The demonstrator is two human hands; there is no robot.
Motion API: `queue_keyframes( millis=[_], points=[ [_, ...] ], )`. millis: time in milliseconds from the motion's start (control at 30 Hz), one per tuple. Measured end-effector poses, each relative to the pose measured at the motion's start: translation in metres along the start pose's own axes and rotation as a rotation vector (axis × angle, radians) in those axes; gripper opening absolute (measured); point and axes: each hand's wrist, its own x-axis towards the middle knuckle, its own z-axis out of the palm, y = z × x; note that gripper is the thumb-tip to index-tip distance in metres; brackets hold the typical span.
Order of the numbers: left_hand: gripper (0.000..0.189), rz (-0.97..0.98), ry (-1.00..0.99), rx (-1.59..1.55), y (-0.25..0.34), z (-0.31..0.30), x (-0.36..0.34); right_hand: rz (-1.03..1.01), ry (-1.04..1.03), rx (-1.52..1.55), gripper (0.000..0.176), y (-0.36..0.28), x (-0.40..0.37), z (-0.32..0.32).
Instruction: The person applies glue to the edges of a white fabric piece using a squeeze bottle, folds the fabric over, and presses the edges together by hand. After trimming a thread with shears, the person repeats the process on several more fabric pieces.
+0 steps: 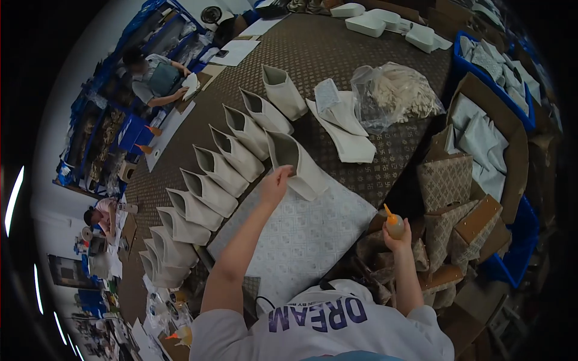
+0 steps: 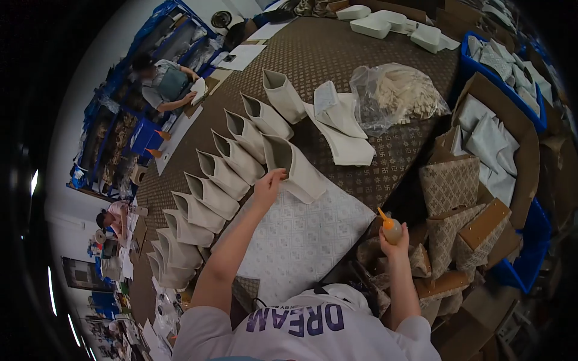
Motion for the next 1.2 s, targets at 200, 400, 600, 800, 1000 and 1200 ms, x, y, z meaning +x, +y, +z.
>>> queue_keyframes(
  millis=[200, 400, 600, 800, 1000, 1200],
  points=[
    [0.041, -0.549, 0.190, -0.076, -0.047, 0.006, 0.051, 0.006, 0.004, 0.040, 0.048, -0.019, 0.017, -0.009],
    [0.042, -0.741, -0.106, -0.770, -0.073, -0.005, 0.070, 0.014, 0.008, 0.006, 0.047, -0.019, 0.022, -0.006],
    [0.044, -0.676, -0.079, -0.730, -0.055, -0.011, 0.071, 0.024, 0.058, 0.022, 0.045, -0.014, 0.018, 0.008],
    [0.038, 0.085, 0.397, 0.252, -0.008, 0.015, 0.082, -0.008, 0.071, 0.045, 0.047, -0.013, 0.011, 0.021],
    [0.026, 0.004, 0.003, 0.201, 0.065, 0.104, 0.094, 0.023, 0.037, 0.061, 0.048, -0.019, 0.013, 0.013],
    [0.039, -0.390, -0.218, -0.136, -0.010, 0.183, 0.139, 0.020, 0.006, 0.056, 0.049, -0.034, -0.005, -0.002]
  ],
)
